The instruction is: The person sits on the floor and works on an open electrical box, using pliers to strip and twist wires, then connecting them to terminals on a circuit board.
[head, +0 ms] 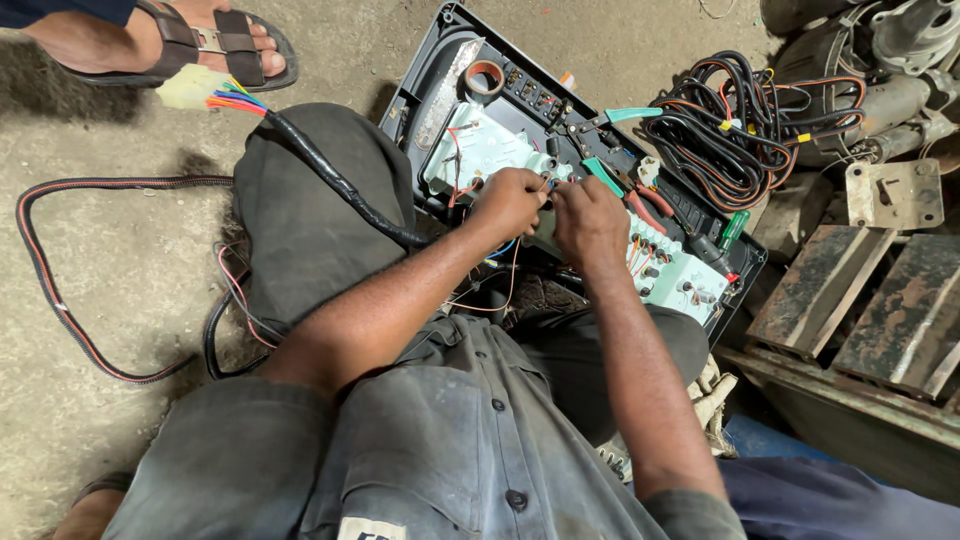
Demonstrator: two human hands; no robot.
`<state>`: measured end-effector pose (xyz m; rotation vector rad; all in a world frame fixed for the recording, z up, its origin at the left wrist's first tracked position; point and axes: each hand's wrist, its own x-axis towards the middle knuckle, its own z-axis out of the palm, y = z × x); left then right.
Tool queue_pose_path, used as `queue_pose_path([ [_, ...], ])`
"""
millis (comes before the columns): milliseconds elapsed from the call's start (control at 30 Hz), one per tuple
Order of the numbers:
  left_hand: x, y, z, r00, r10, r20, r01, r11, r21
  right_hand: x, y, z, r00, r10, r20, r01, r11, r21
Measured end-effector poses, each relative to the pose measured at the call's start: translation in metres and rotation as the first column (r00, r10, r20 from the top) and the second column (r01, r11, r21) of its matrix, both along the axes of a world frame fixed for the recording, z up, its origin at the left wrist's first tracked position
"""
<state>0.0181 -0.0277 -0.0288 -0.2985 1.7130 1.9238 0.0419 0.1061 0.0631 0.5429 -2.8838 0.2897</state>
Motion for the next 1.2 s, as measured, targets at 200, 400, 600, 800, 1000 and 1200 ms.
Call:
queue_pose_path([
  [200, 0.005, 0.004, -0.003, 0.952, -0.031, -0.305, -0.081, 0.934, -0.347, -0.025, 0.007, -0.027, 0.73, -0.34, 0.593, 0.528, 0.832, -0.173],
  [400, -0.001, -0.003, 0.007, 1.0, 0.021, 0.019, -0.018, 0.99, -0.138, -0.03, -0.002, -0.011, 0.473, -0.191, 0.86, 0.819, 0.456, -0.349],
  [600, -0.002, -0.007, 0.013, 0.997, 0.037, -0.071, -0.051, 0.979, -0.198, -0.003, -0.021, 0.014, 1.0, 0.005, 0.013, -0.006, 0.998, 0.06],
  [800, -0.001, -0.01, 0.01, 1.0, 0.008, 0.007, -0.007, 0.986, -0.169, -0.006, -0.015, -0.001, 0.994, 0.105, 0.02, -0.107, 0.97, 0.219],
  [1000, 0.005, -0.003, -0.006, 0.986, 0.023, -0.164, -0.066, 0.961, -0.268, -0.02, -0.011, -0.026, 0.627, -0.309, 0.715, 0.684, 0.657, -0.315],
  [1200, 0.006, 0.004, -0.016, 0.961, 0.055, -0.271, -0.116, 0.969, -0.217, -0.017, -0.014, -0.005, 0.482, -0.146, 0.864, 0.842, 0.352, -0.41],
])
